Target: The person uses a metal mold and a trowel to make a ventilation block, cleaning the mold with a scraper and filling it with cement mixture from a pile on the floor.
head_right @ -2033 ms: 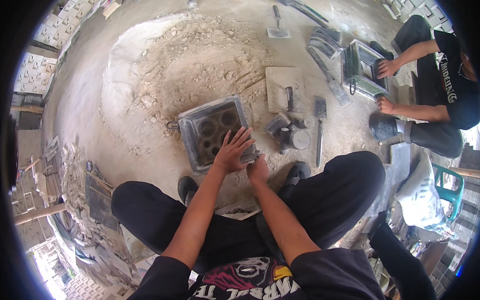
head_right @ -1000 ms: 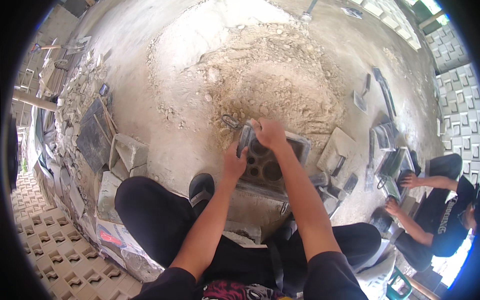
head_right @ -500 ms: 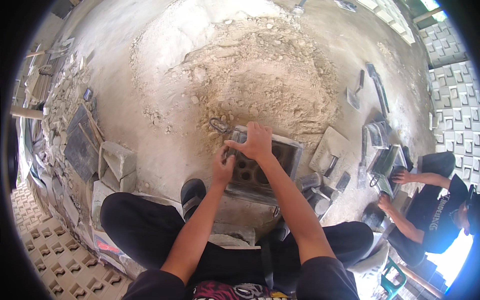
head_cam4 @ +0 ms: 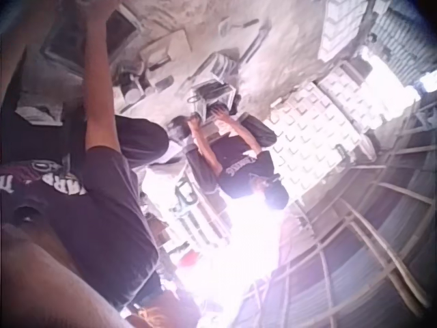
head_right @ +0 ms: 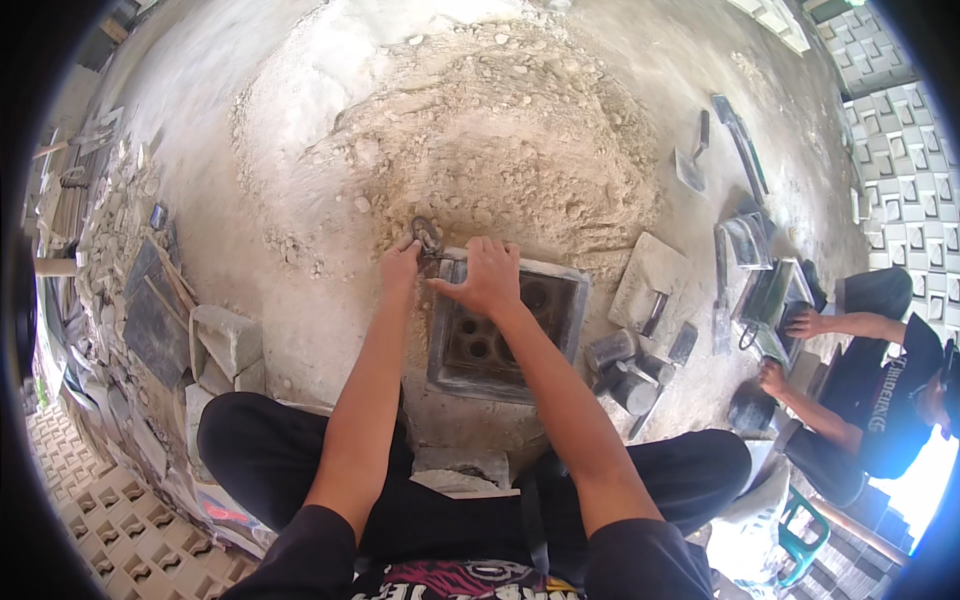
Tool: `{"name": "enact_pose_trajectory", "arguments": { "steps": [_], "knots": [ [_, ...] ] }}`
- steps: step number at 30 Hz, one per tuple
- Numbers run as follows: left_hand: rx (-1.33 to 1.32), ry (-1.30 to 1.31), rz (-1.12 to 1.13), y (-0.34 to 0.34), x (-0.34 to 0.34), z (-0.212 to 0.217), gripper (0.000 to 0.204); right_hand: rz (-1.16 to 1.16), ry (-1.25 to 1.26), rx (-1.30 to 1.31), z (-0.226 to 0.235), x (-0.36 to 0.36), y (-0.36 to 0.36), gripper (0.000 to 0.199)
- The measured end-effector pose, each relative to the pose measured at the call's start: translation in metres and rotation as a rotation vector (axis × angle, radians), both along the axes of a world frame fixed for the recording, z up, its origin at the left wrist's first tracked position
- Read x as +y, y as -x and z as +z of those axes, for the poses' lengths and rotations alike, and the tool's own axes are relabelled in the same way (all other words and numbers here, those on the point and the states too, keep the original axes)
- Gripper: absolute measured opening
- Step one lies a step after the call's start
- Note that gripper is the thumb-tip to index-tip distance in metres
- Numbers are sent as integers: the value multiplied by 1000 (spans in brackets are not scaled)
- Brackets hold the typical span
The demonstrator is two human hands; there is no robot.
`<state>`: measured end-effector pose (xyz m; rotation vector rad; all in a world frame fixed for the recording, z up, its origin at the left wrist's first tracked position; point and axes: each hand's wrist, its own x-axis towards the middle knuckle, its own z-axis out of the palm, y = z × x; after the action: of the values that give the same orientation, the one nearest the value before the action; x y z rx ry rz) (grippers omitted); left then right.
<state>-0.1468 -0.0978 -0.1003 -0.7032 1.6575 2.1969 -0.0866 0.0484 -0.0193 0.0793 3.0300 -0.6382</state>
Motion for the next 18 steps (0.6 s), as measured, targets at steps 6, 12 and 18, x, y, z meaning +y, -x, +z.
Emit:
{"name": "enact_pose_trajectory", "arguments": {
  "steps": [6,12,18],
  "knots": [
    [49,255,-390,30,3,12,24,14,-5,40,1,0,-1,87],
    [33,261,-534,44,0,9,23,9,-9,30,3,1,-1,84],
    [78,143,-552,50,7,2,22,-24,-11,94,4,-3,-1,71]
  ]
}}
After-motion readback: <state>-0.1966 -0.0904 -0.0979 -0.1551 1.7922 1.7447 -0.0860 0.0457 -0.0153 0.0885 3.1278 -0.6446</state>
